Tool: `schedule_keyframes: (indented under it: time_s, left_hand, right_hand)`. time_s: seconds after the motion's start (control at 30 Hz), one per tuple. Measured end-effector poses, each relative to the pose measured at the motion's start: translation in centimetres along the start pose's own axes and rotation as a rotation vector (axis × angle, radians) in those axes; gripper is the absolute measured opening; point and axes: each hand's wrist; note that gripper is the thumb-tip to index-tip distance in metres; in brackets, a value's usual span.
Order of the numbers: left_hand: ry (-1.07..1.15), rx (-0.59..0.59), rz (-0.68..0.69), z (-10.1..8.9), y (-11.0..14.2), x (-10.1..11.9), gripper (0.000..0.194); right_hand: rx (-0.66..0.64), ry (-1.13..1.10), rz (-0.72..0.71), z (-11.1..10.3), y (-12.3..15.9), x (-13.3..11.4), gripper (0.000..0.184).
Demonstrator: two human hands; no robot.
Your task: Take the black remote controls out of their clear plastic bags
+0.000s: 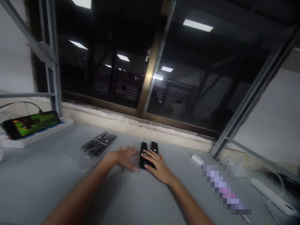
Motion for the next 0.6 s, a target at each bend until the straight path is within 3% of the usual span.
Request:
schedule_keyframes:
  time_s: [0.27, 0.33, 0.4, 0.47, 0.53, 0.6]
  left_hand:
    - [0.04, -0.016, -0.007, 0.4, -0.4, -0.3, 0.101]
    - [0.073, 0.014, 0.0, -0.1, -0.3, -0.3, 0.091]
    - [0.073, 0.156, -0.001, -1.0, 0.0, -0.7, 0.071]
    - [-0.004, 0.451, -0.072, -2.1, 0.8, -1.6, 0.054]
    - [-0.143, 0.784, -0.23, -2.8, 1.9, -3.1, 0.046]
    - [-0.271, 0.944, -0.402, -2.9, 3.2, -5.0, 0.041]
  right_hand:
    - [0.113, 0.096, -0.013, 0.7, 0.1, 1.0, 0.045]
    - [0.138, 0.119, -0.013, 0.9, 0.2, 1.0, 0.044]
    - [0.154, 0.133, -0.003, 1.0, 0.2, 1.0, 0.044]
    - [0.164, 0.132, 0.014, 1.2, 0.2, 1.0, 0.043]
    - [0.172, 0.121, 0.031, 1.4, 0.1, 1.0, 0.044]
    - [0.167, 0.107, 0.039, 1.6, 0.0, 1.1, 0.045]
Point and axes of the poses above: each hand's wrist, its own y-axis away from the middle knuckle, its own z-axis out of the palm, x = y × z, and after that the axes turned 12 degrees about y, right-handed
